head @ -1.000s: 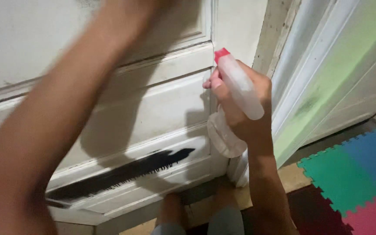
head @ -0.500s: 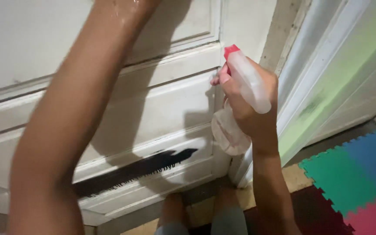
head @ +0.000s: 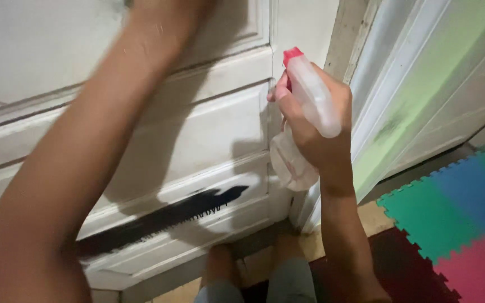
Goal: The person is cleaning a white door using a spray bottle and a cloth.
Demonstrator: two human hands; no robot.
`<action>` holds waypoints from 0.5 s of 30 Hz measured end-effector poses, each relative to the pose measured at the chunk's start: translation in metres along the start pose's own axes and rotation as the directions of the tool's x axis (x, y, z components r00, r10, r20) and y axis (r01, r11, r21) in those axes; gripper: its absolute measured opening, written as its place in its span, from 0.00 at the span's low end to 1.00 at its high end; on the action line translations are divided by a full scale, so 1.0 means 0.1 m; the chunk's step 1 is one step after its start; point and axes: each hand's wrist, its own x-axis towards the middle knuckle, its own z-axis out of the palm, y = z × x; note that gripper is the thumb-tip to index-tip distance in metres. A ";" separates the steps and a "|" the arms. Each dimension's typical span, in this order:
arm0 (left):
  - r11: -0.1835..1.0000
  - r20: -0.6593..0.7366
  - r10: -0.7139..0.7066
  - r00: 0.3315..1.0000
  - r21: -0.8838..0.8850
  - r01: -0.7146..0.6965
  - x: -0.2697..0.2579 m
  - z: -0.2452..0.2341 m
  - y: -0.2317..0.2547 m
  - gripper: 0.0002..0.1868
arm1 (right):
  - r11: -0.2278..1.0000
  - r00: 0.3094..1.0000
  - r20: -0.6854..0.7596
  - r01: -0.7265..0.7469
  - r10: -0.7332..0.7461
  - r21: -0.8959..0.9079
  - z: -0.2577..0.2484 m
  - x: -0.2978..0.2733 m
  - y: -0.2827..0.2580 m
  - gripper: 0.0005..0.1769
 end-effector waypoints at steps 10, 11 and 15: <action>1.000 0.061 0.003 0.998 -0.008 -0.002 -0.02 -0.06 0.05 0.07 | 0.986 0.985 0.057 0.164 -0.164 -0.005 -0.03 -0.12 0.18 0.07; 1.000 0.071 -0.004 0.997 -0.009 0.004 -0.04 -0.09 0.08 0.08 | 0.987 0.985 0.063 0.160 -0.159 -0.004 -0.04 -0.12 0.16 0.07; 1.000 0.128 -0.018 0.992 -0.007 0.019 -0.19 -0.19 0.15 0.08 | 0.996 0.996 0.009 -0.088 0.088 0.001 -0.01 -0.09 0.02 0.09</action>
